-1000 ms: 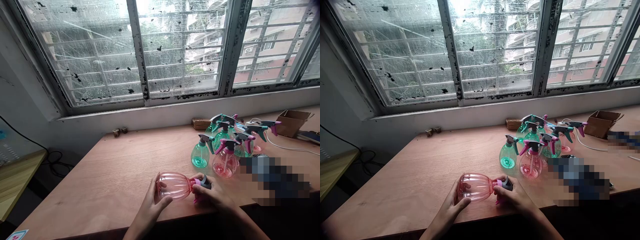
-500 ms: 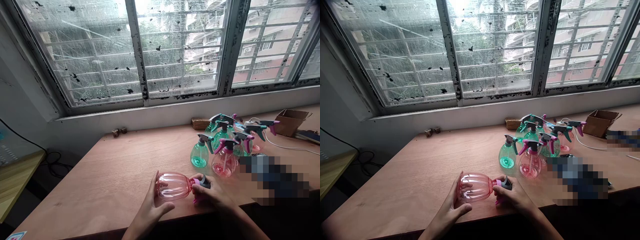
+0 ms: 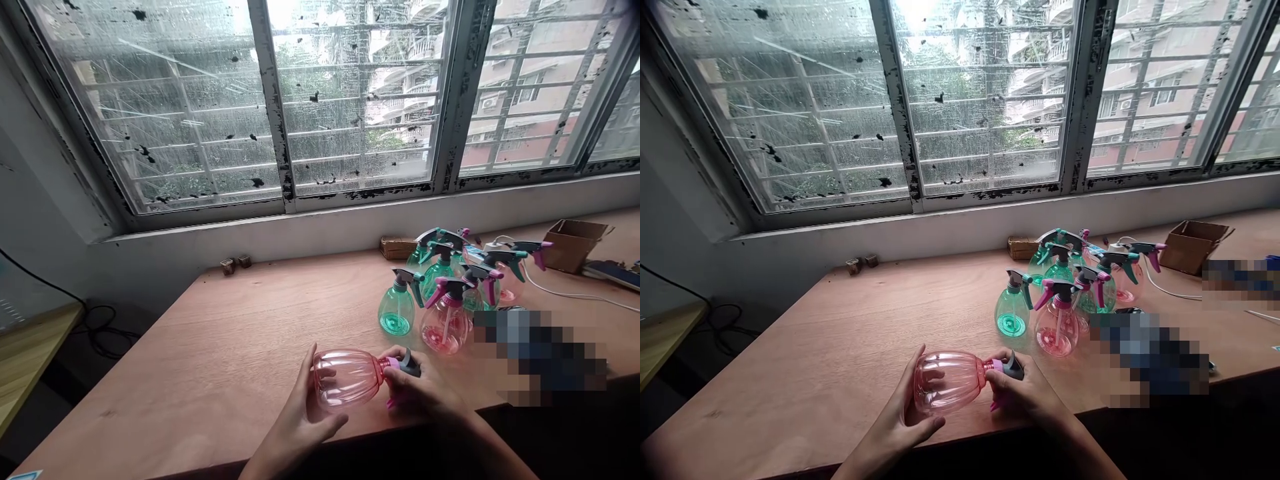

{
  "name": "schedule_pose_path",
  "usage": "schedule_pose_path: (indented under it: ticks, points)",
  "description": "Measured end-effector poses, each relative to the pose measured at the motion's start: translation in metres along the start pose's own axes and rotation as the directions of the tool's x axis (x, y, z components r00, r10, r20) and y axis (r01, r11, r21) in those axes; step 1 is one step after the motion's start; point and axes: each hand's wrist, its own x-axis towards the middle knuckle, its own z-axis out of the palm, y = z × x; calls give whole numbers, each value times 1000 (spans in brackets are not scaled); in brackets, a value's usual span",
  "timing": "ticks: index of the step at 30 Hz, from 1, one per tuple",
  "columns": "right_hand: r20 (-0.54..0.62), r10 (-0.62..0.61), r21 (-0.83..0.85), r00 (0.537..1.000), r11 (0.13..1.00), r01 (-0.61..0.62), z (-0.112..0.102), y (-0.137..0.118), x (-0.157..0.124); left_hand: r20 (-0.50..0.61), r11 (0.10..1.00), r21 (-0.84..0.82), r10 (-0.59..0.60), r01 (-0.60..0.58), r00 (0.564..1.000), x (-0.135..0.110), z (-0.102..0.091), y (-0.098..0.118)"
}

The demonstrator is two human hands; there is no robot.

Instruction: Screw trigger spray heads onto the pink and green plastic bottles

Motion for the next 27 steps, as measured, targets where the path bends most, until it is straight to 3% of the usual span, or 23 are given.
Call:
schedule_pose_path:
  ticks: [6,11,15,23,27]
  points:
    - [-26,-3,-11,1000,1000,3,1,-2,-1,43,996,-62,-69,72,997,4,5,6]
    - [-24,-8,21,1000,1000,8,1,-1,0,11,999,-50,-20,20,1000,2,11,17]
    - [-39,-12,56,999,998,14,1,0,0,-52,999,-32,4,-5,999,4,9,10]
    - [-29,-42,-63,999,997,40,-1,-2,-1,-20,999,48,15,-14,1000,6,4,1]
    - [-43,-54,-45,998,998,52,-1,-2,-1,-11,999,26,-28,28,1000,4,5,3]
